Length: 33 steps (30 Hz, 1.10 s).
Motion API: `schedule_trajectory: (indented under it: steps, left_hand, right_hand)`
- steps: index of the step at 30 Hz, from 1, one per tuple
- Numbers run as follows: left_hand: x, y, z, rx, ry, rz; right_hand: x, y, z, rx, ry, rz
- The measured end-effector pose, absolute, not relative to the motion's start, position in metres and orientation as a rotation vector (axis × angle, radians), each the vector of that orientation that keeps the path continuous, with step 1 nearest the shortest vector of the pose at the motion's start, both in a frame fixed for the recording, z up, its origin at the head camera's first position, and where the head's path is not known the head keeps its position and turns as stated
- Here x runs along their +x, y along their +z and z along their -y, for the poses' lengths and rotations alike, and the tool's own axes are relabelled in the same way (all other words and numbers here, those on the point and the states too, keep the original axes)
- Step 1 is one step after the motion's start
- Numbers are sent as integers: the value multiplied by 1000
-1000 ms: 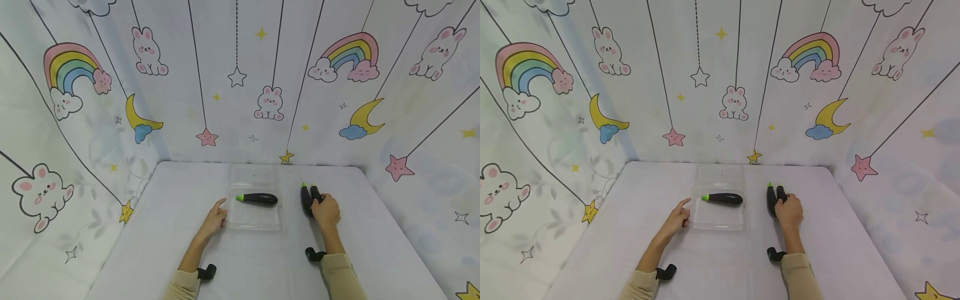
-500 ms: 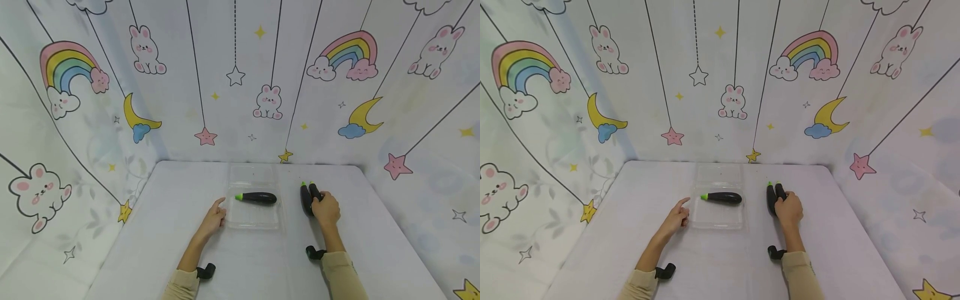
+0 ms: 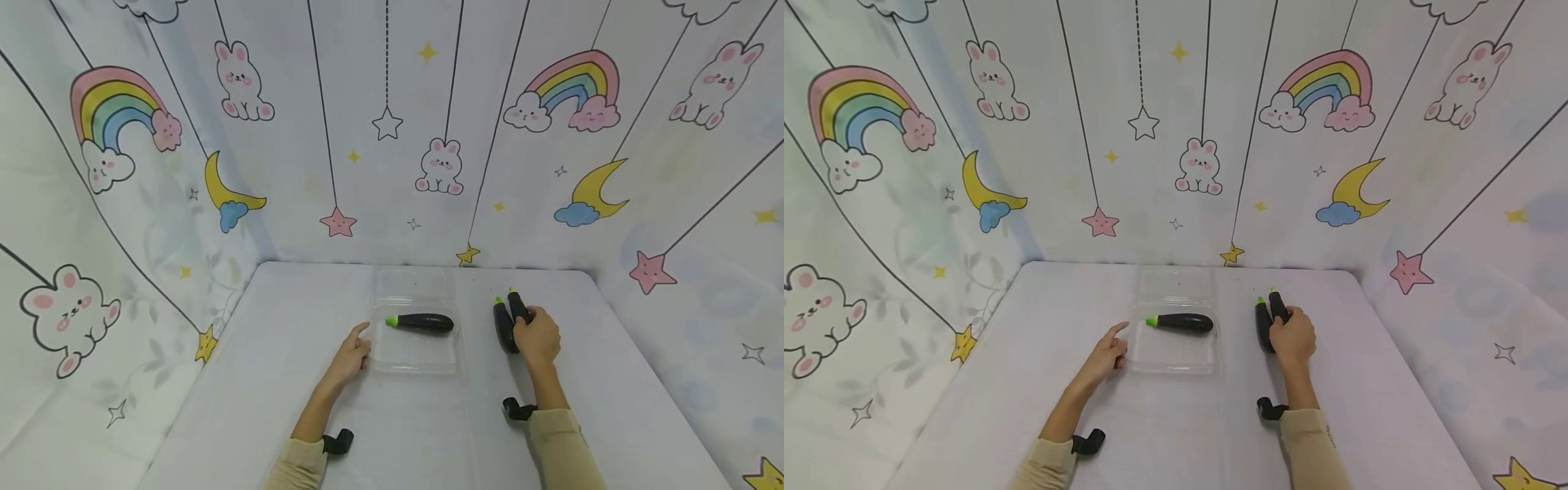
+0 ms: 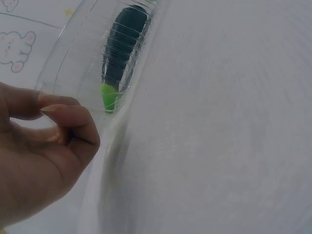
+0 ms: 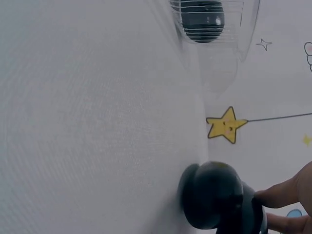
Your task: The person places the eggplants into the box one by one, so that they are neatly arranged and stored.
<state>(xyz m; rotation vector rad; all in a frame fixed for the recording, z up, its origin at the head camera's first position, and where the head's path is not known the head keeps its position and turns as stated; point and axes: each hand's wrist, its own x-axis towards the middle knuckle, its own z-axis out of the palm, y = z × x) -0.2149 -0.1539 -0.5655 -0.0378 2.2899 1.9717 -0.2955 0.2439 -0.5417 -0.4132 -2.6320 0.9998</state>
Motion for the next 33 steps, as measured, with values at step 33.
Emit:
schedule_trajectory:
  steps: [33]
  left_hand:
    - [-214,-565,156,-17,1980,-2262]
  right_hand:
    - [-291,-509,-222,-22,1150,2435]
